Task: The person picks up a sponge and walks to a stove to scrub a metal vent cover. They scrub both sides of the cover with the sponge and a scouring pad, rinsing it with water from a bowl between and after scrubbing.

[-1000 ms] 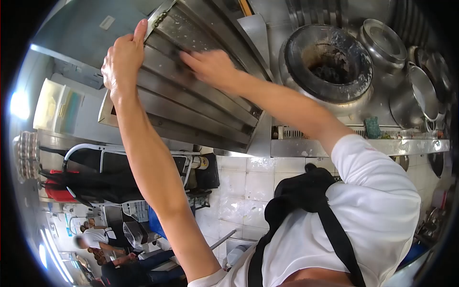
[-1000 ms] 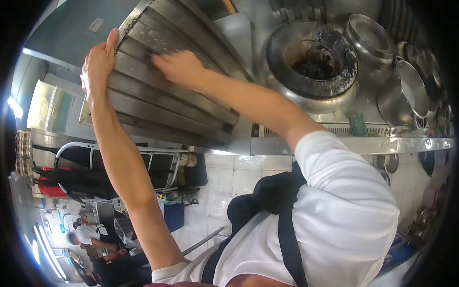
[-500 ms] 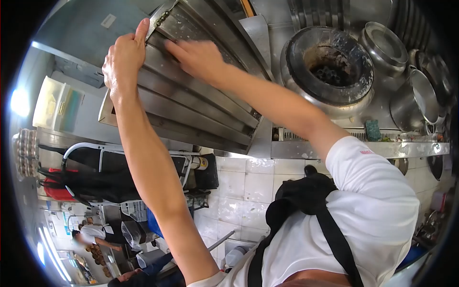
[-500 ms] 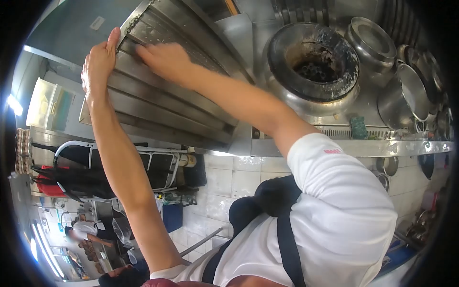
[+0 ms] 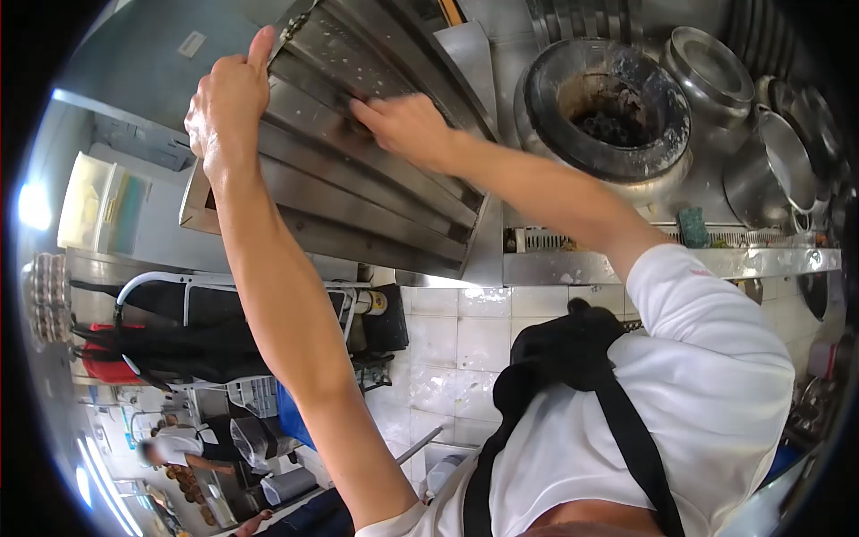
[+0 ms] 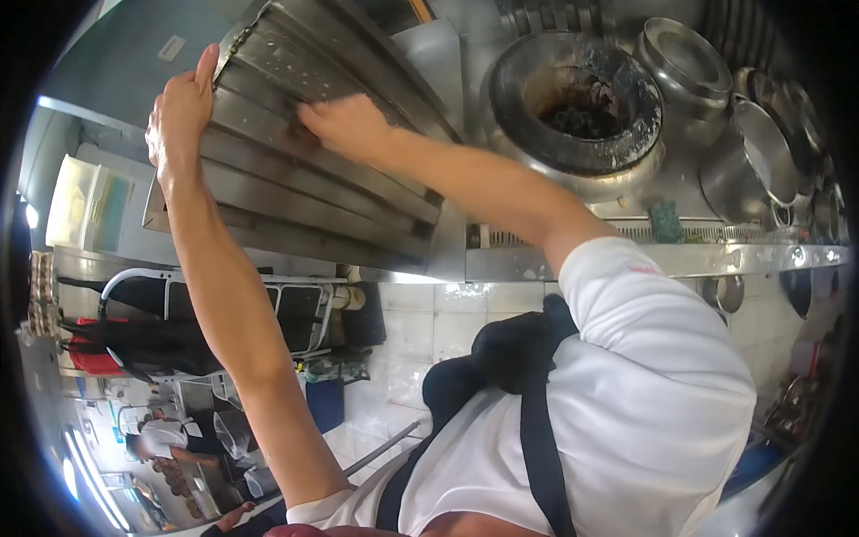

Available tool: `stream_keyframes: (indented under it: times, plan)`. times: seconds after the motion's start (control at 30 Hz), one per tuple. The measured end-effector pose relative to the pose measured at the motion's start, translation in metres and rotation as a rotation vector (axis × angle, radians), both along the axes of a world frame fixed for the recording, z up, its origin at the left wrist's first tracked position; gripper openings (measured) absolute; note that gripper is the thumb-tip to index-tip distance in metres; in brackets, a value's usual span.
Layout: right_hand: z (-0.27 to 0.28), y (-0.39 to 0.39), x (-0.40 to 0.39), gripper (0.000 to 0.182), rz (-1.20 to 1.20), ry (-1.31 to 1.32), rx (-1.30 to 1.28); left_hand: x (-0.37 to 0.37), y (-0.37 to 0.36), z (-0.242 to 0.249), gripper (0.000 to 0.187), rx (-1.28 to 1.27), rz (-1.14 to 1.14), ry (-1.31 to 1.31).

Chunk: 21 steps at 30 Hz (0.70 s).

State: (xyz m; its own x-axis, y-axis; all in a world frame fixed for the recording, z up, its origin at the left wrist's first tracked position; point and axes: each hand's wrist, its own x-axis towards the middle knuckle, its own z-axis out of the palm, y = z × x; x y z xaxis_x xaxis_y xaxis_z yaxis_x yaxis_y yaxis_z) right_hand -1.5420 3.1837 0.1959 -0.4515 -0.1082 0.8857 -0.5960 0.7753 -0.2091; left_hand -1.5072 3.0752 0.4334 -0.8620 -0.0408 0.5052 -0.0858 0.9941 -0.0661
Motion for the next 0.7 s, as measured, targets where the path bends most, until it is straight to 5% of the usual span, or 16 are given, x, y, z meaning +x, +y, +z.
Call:
stream_keyframes:
  times: [0.07, 0.17, 0.27, 0.5, 0.6, 0.7]
  plan:
    - [0.074, 0.001, -0.005, 0.05, -0.043, 0.204, -0.025, -0.008, 0.001, 0.0, 0.077, -0.021, -0.018, 0.058]
    - [0.082, -0.001, -0.007, 0.055, 0.0, 0.225, -0.083, -0.003, 0.004, 0.001, 0.076, -0.032, 0.001, 0.025]
    - [-0.055, 0.006, -0.003, 0.049, 0.02, 0.023, -0.072, -0.001, 0.005, -0.001, 0.076, -0.022, 0.017, 0.04]
    - [0.089, -0.002, -0.009, 0.042, 0.009, 0.214, -0.107, 0.001, 0.01, -0.002, 0.076, -0.009, 0.021, 0.06]
    - [-0.045, 0.005, -0.001, 0.043, -0.034, 0.101, -0.065, 0.0, 0.008, 0.005, 0.077, 0.015, 0.027, -0.021]
    - [-0.043, 0.009, 0.004, 0.025, -0.004, 0.03, -0.033, -0.013, 0.0, 0.001, 0.077, -0.087, 0.01, 0.057]
